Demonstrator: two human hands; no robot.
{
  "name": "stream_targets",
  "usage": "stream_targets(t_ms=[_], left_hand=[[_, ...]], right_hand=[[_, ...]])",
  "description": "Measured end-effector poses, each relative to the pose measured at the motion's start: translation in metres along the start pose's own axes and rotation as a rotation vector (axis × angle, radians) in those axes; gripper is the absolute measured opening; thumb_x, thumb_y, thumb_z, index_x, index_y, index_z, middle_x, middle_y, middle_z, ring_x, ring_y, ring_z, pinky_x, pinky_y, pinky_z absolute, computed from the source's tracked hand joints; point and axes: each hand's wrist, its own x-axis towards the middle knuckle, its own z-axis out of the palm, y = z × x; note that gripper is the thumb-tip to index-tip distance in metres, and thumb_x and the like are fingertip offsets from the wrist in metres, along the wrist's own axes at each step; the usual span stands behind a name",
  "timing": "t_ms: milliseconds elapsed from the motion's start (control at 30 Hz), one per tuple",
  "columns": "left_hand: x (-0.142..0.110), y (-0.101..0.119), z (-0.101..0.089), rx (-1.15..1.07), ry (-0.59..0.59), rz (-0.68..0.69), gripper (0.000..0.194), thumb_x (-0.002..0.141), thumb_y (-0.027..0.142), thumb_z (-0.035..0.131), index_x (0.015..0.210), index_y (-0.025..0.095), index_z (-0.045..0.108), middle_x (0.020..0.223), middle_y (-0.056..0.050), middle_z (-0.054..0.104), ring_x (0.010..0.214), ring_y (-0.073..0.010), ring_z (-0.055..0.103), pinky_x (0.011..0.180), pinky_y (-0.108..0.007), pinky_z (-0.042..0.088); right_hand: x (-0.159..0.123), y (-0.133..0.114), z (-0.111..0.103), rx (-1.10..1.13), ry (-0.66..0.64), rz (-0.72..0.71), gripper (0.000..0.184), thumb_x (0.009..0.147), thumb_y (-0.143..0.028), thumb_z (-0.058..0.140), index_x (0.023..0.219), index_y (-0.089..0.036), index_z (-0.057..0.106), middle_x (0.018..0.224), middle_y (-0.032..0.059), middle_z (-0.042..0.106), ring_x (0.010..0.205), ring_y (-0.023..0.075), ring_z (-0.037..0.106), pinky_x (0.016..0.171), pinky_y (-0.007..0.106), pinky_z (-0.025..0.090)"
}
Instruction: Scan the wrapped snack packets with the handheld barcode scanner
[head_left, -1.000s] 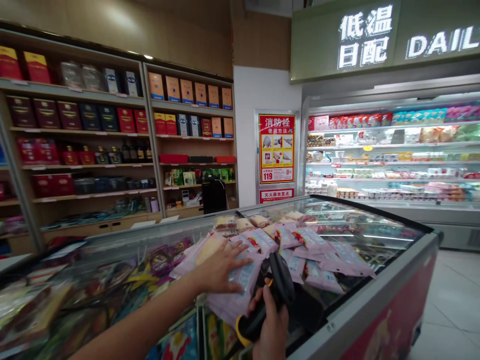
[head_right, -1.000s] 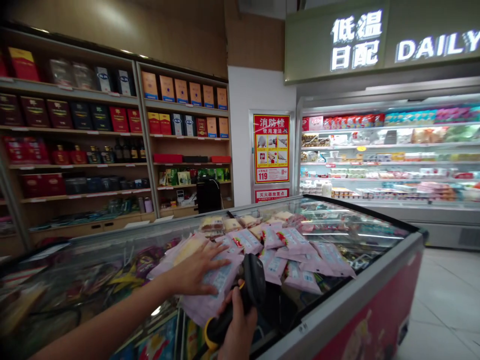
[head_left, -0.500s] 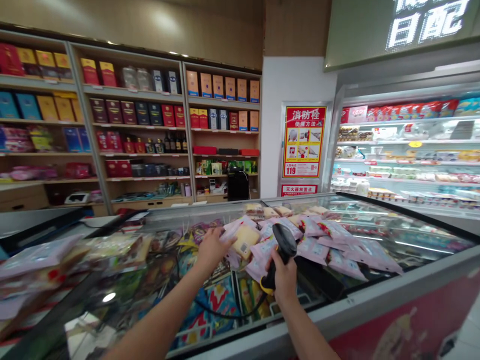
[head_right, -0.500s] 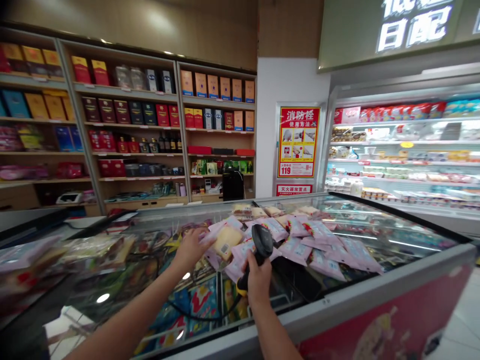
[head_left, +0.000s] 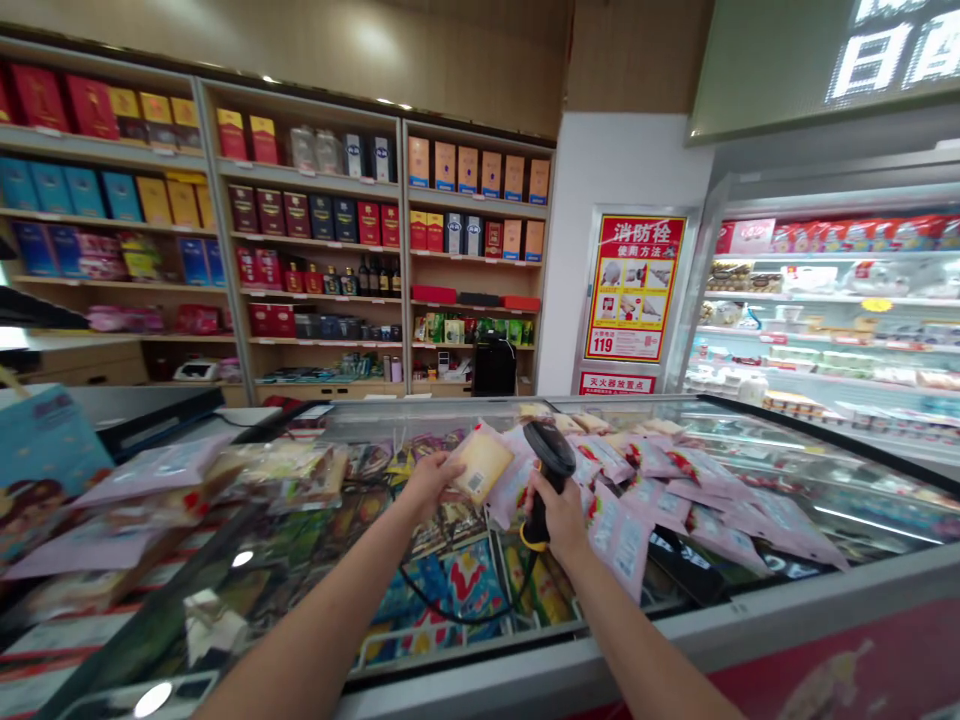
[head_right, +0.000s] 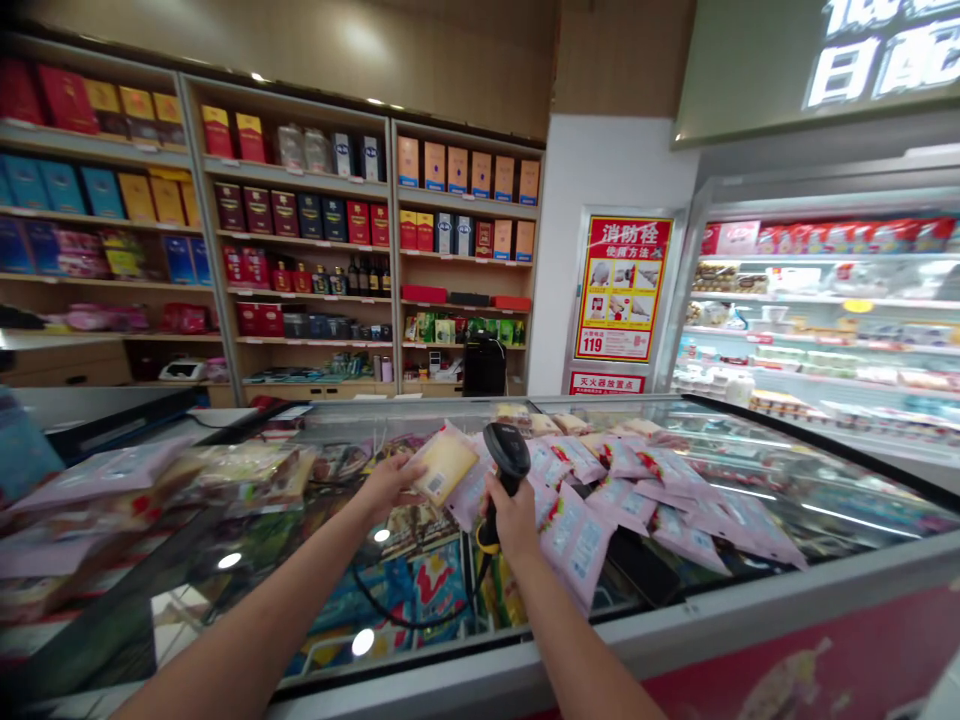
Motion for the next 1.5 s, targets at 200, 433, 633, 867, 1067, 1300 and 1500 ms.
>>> stream_targets(t_ms=[200,433,633,867,1067,1300,1500], left_hand=[[0.024,-0.008,-0.064,-0.29,0.357,0.113,0.032,0.046,0.021,0.082,0.068,0.014,0.061,0.057,-0.001,0.064,0.05,-0.0126,0.058,0.051,-0.024,0.048],[0.029,-0.032,-0.049,-0.445,0.521,0.174,0.042,0.046,0.042,0.083,0.062,0.015,0.055,0.053,0.004,0.056,0.049,-0.0113,0.053,0.053,-0.026,0.045],[0.02,-0.037,-0.015,-0.438,0.491,0.211,0.036,0.059,0.047,0.072,0.064,0.018,0.051,0.056,0.004,0.054,0.055,-0.0127,0.055,0.06,-0.027,0.047],[0.016,-0.032,-0.008,-0.49,0.373,0.2,0.034,0.06,0.046,0.072,0.071,0.016,0.062,0.067,-0.002,0.065,0.067,-0.0177,0.063,0.068,-0.032,0.051],[0.016,-0.032,-0.012,-0.506,0.387,0.209,0.034,0.059,0.044,0.075,0.075,0.015,0.067,0.069,-0.002,0.068,0.064,-0.016,0.063,0.064,-0.029,0.051],[0.022,-0.038,-0.012,-0.511,0.397,0.237,0.036,0.059,0.045,0.076,0.076,0.014,0.07,0.071,-0.004,0.07,0.066,-0.017,0.065,0.066,-0.029,0.052],[0.02,-0.039,-0.013,-0.508,0.421,0.237,0.034,0.061,0.043,0.075,0.077,0.014,0.07,0.071,-0.002,0.068,0.065,-0.015,0.062,0.066,-0.028,0.05]], right_hand=[[0.02,0.012,0.057,-0.073,-0.403,0.156,0.041,0.06,-0.048,0.077,0.078,-0.017,0.056,0.048,-0.0066,0.054,0.036,0.0094,0.046,0.038,0.023,0.041],[0.005,0.027,0.043,-0.241,-0.627,0.439,0.034,0.068,-0.044,0.074,0.076,-0.017,0.056,0.05,-0.006,0.056,0.037,0.0091,0.048,0.037,0.021,0.04],[-0.011,0.004,0.024,-0.29,-0.554,0.464,0.034,0.069,-0.046,0.074,0.071,-0.017,0.055,0.049,-0.0055,0.055,0.037,0.0088,0.048,0.039,0.021,0.041],[-0.023,0.007,0.009,-0.265,-0.432,0.405,0.036,0.069,-0.045,0.073,0.085,-0.016,0.058,0.052,-0.0061,0.056,0.038,0.0097,0.047,0.038,0.022,0.041],[-0.022,0.011,0.011,-0.311,-0.486,0.368,0.031,0.071,-0.043,0.073,0.076,-0.017,0.056,0.05,-0.0067,0.053,0.037,0.0092,0.046,0.038,0.022,0.04],[-0.023,0.011,0.014,-0.306,-0.461,0.375,0.032,0.07,-0.044,0.072,0.072,-0.018,0.054,0.05,-0.0066,0.053,0.037,0.0088,0.046,0.038,0.022,0.04],[-0.024,0.009,0.016,-0.299,-0.477,0.384,0.036,0.068,-0.047,0.074,0.078,-0.017,0.057,0.05,-0.0064,0.054,0.037,0.0091,0.046,0.038,0.022,0.04]])
